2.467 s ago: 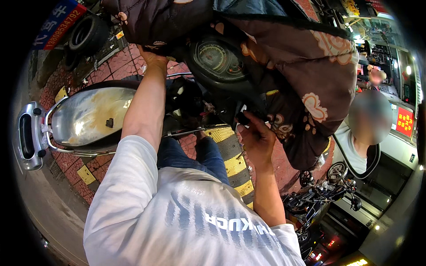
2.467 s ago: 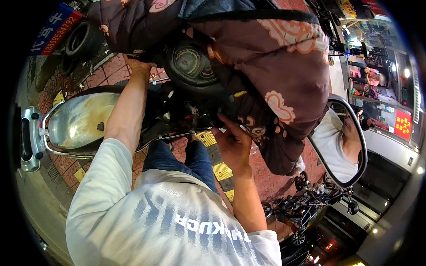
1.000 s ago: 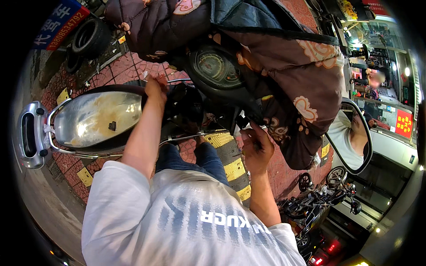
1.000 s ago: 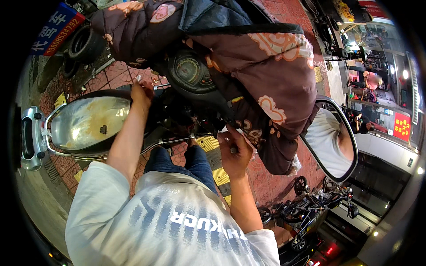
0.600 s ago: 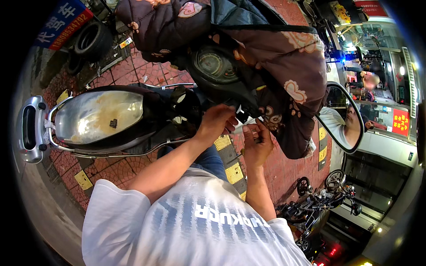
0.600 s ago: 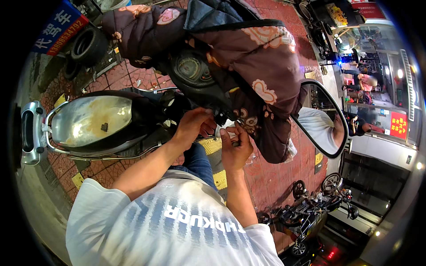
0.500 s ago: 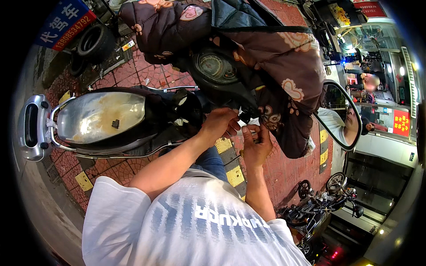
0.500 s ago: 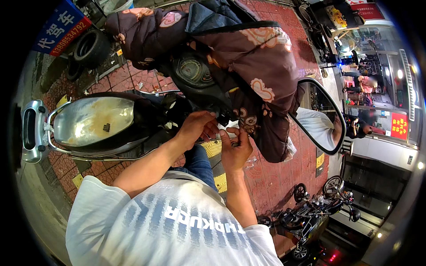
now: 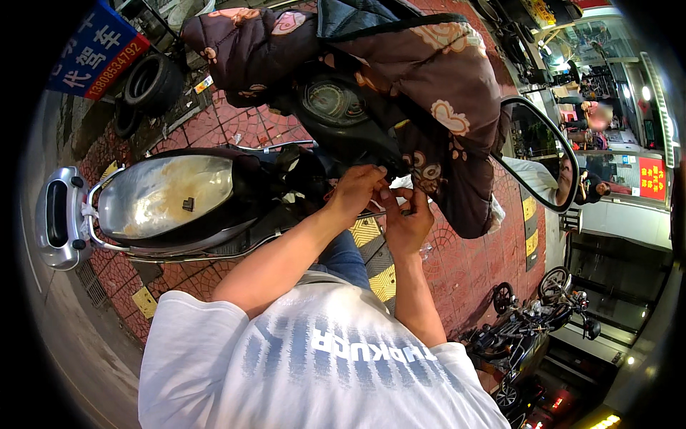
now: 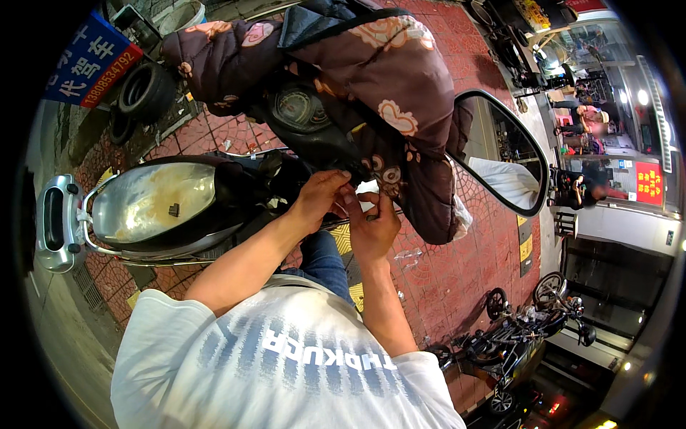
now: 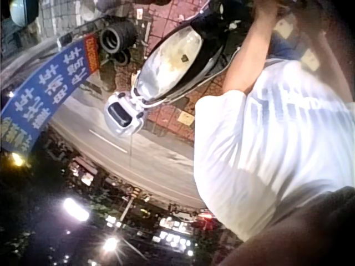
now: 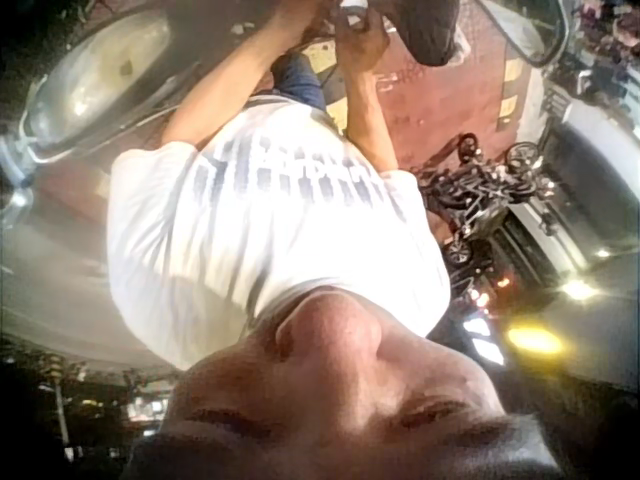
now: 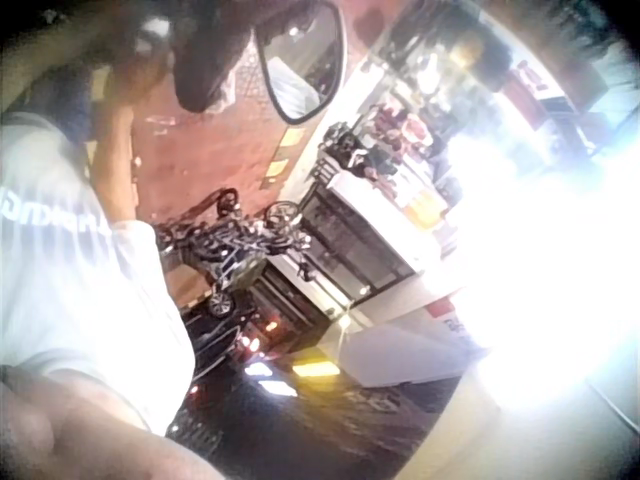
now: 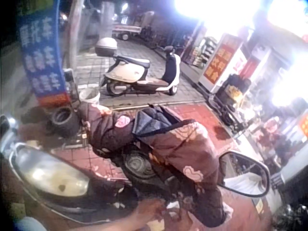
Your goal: The person works on the front console of a scooter by using a screwdriver to remove or tighten screws and then handles wires near the ignition or dashboard area.
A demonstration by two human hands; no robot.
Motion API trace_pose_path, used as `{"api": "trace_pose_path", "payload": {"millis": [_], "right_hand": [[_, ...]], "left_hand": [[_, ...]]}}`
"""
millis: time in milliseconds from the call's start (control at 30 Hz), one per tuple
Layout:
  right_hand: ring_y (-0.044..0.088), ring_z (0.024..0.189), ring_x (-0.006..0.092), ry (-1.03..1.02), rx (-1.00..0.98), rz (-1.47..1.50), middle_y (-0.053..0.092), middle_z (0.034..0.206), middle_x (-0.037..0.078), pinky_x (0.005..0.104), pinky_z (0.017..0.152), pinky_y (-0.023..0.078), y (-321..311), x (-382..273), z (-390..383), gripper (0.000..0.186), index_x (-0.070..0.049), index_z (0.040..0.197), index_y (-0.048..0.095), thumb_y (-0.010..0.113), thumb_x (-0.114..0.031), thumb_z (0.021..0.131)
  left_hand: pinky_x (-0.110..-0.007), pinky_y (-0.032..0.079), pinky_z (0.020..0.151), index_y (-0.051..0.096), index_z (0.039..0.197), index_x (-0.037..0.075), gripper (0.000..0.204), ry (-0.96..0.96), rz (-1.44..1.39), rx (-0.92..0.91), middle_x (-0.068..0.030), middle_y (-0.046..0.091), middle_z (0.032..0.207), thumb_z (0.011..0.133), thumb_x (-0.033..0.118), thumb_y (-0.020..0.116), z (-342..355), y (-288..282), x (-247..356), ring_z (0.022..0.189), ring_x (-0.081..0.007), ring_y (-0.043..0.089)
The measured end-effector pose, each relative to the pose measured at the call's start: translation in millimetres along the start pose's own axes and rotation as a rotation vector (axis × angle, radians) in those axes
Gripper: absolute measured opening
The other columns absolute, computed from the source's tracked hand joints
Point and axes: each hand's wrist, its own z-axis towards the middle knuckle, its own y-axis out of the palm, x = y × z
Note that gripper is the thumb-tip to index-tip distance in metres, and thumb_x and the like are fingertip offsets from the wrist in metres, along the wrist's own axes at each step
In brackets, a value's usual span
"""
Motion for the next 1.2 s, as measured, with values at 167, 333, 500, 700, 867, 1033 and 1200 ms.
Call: {"api": "trace_pose_path", "payload": {"millis": [167, 333, 500, 700, 867, 1033, 1200], "right_hand": [[0.059, 0.058, 0.0111, -0.03, 0.041, -0.046, 0.073, 0.078, 0.005, 0.0271, 0.055, 0.047, -4, 16, 9, 0.024, 0.0, 0.089, 0.072, 0.085, -0.019, 0.085], [0.059, 0.062, 0.0104, 0.041, 0.026, -0.03, 0.073, 0.08, 0.005, 0.0265, 0.059, 0.048, -6, 14, 17, 0.025, 0.001, 0.093, 0.076, 0.083, -0.023, 0.089], [0.059, 0.067, 0.0094, 0.063, -0.056, 0.054, 0.073, 0.081, 0.004, 0.0263, 0.063, 0.048, -9, 20, 21, 0.027, 0.001, 0.099, 0.077, 0.08, -0.025, 0.092], [0.056, 0.066, 0.008, 0.163, -0.045, -0.07, 0.073, 0.085, 0.002, 0.0256, 0.062, 0.047, -6, 21, 23, 0.017, -0.001, 0.101, 0.076, 0.077, -0.016, 0.093], [0.057, 0.066, 0.0086, 0.034, -0.053, 0.125, 0.073, 0.085, 0.002, 0.0266, 0.062, 0.047, -2, 31, 25, 0.014, -0.002, 0.101, 0.076, 0.079, -0.012, 0.091], [0.059, 0.08, 0.0064, 0.041, -0.091, 0.114, 0.071, 0.087, -0.001, 0.023, 0.073, 0.048, -1, 36, 20, 0.019, 0.001, 0.104, 0.074, 0.074, -0.017, 0.097], [0.06, 0.084, 0.0071, -0.006, -0.1, 0.26, 0.073, 0.094, 0.0, 0.0245, 0.077, 0.048, -2, 41, 21, 0.017, 0.003, 0.11, 0.073, 0.072, -0.008, 0.097]], "left_hand": [[-0.027, 0.05, 0.051, 0.068, 0.09, 0.005, 0.036, -0.079, 0.07, -0.002, -0.0029, 0.063, 0.071, 0.105, 0.036, 0.057, -4, 0, 10, 0.057, -0.0142, 0.061], [-0.027, 0.048, 0.049, 0.068, 0.085, 0.005, 0.04, -0.124, 0.107, -0.006, -0.0023, 0.062, 0.067, 0.104, 0.039, 0.059, 3, -4, 15, 0.053, -0.0127, 0.057], [-0.027, 0.046, 0.045, 0.068, 0.081, 0.005, 0.039, -0.111, 0.121, 0.06, -0.0019, 0.06, 0.064, 0.103, 0.037, 0.061, 2, 3, 17, 0.048, -0.0115, 0.054], [-0.027, 0.046, 0.042, 0.065, 0.077, 0.008, 0.035, -0.166, 0.083, 0.096, -0.001, 0.058, 0.06, 0.102, 0.032, 0.06, 1, 8, 20, 0.044, -0.0112, 0.052], [-0.029, 0.048, 0.043, 0.064, 0.076, 0.01, 0.034, -0.22, 0.075, 0.125, 0.0003, 0.056, 0.059, 0.102, 0.032, 0.06, 1, 13, 30, 0.045, -0.0096, 0.05], [-0.03, 0.049, 0.044, 0.064, 0.078, 0.011, 0.031, -0.204, 0.055, 0.13, 0.0009, 0.054, 0.059, 0.1, 0.034, 0.061, 1, 14, 25, 0.047, -0.0097, 0.051], [-0.033, 0.055, 0.048, 0.065, 0.085, 0.007, 0.03, -0.14, -0.021, 0.108, -0.0029, 0.058, 0.066, 0.098, 0.034, 0.062, -2, 18, 16, 0.052, -0.0127, 0.056]]}}
